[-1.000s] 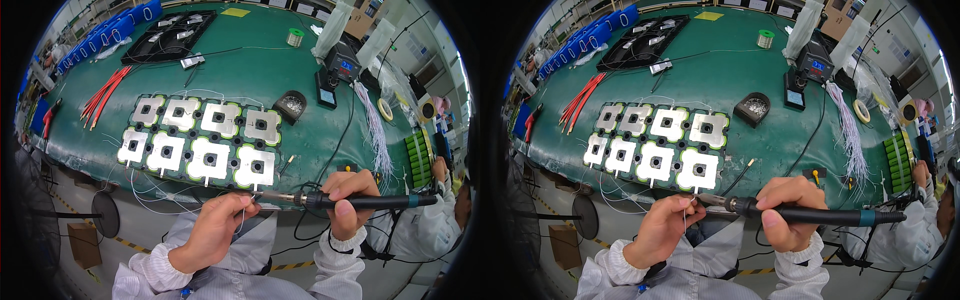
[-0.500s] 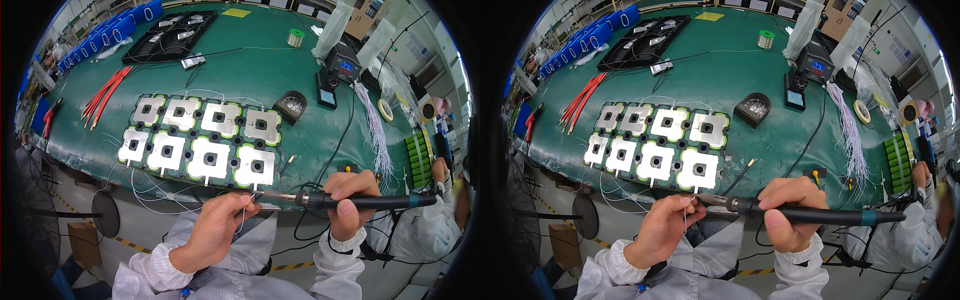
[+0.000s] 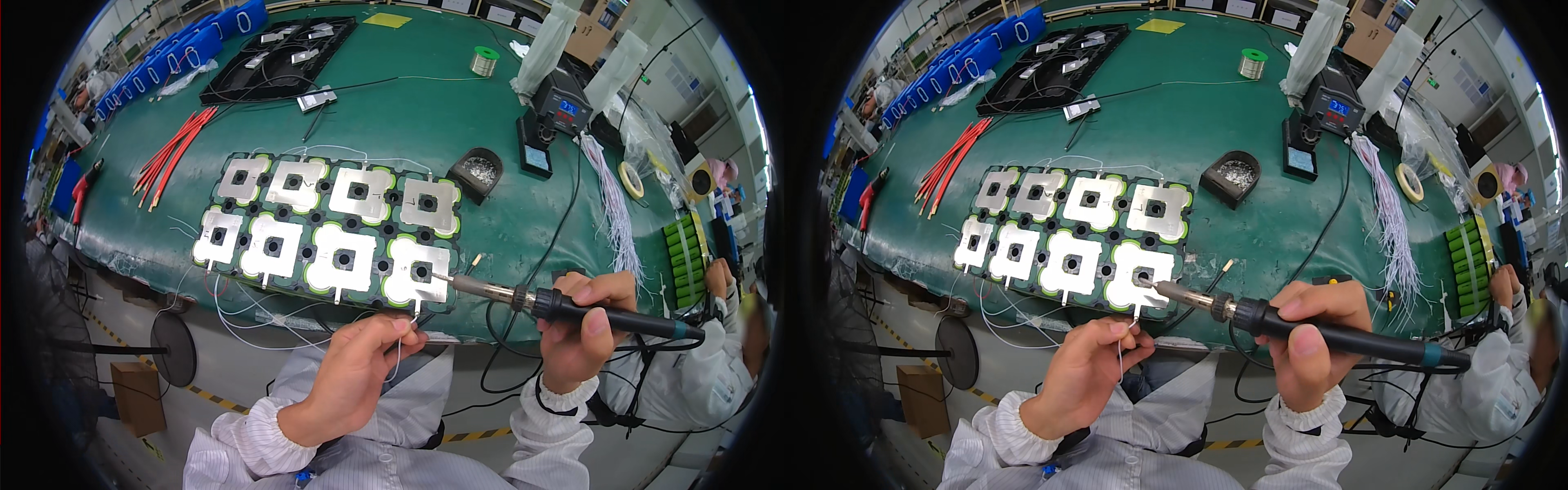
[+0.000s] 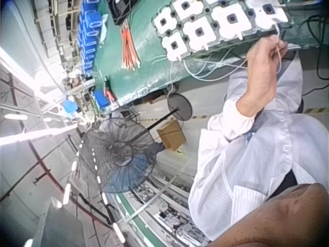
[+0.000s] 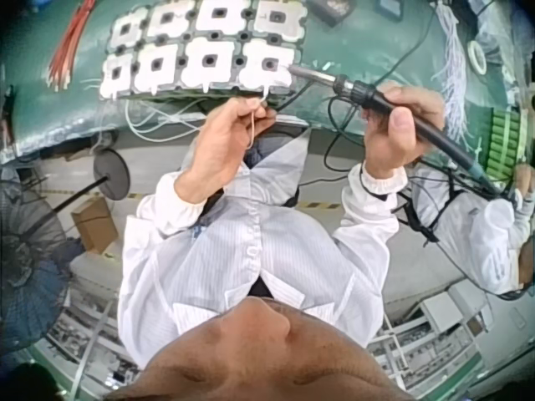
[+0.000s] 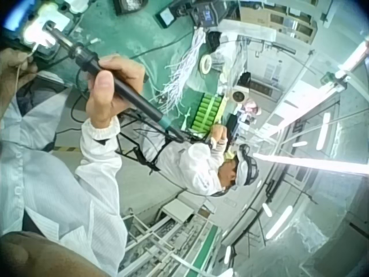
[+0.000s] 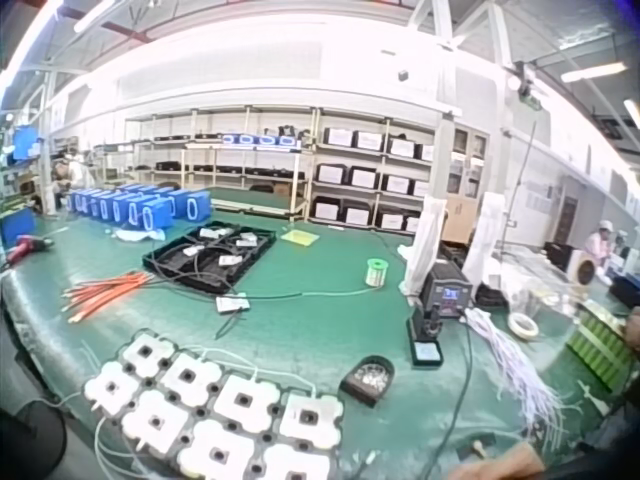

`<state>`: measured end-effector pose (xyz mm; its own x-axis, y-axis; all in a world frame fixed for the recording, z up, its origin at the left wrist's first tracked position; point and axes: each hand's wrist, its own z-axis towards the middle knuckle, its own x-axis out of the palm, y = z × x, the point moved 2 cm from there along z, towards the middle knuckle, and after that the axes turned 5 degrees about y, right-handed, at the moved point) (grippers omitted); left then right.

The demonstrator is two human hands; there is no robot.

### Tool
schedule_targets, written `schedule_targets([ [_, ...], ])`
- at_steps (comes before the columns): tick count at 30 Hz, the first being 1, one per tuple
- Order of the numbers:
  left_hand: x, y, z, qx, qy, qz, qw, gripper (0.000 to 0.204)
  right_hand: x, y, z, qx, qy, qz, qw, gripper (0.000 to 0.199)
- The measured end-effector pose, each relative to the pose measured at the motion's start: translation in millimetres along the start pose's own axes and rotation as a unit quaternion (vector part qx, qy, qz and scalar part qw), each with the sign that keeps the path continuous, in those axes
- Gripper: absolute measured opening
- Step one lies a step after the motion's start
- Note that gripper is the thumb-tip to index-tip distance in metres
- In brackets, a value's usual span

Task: Soldering individual wires to a multi-cell battery pack assembly on a workbench.

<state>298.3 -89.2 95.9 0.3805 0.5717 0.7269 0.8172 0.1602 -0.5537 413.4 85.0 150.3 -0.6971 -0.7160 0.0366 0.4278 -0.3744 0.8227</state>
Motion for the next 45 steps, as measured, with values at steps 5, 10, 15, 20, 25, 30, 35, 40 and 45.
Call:
schedule_targets([
  [5,-1,0,0,-0.001,-0.001,-0.001,1.0,0.017,-3,-5,-8,0.026,-0.022,0.028,0.999,0.039],
  [10,-1,2,-1,0.005,-0.002,-0.004,1.0,0.017,0,-11,-5,-0.023,0.03,0.027,0.999,0.034],
  [15,-1,3,0,0.007,0.0,0.001,1.0,0.017,6,-25,-10,-0.102,0.074,-0.042,0.991,0.027],
  [20,-2,3,0,0.008,-0.004,0.009,1.0,0.018,15,-42,-24,-0.053,0.109,-0.04,0.992,0.031],
  [25,1,3,0,0.007,-0.002,0.014,1.0,0.018,26,-48,-30,-0.052,0.141,-0.079,0.985,0.053],
  [30,1,3,1,0.009,0.007,0.019,1.0,0.017,33,-47,-31,-0.047,0.136,-0.107,0.984,0.06],
  [35,-9,-2,-5,0.042,0.028,0.163,0.985,0.015,41,-53,-34,-0.044,0.133,-0.115,0.984,0.06],
  [40,-15,-22,-29,0.247,0.095,0.513,0.816,0.016,33,-52,-41,-0.059,0.065,-0.085,0.993,0.059],
  [45,-72,-57,-74,0.366,0.027,0.588,0.721,0.022,13,-49,-51,-0.056,0.008,-0.063,0.996,0.056],
])
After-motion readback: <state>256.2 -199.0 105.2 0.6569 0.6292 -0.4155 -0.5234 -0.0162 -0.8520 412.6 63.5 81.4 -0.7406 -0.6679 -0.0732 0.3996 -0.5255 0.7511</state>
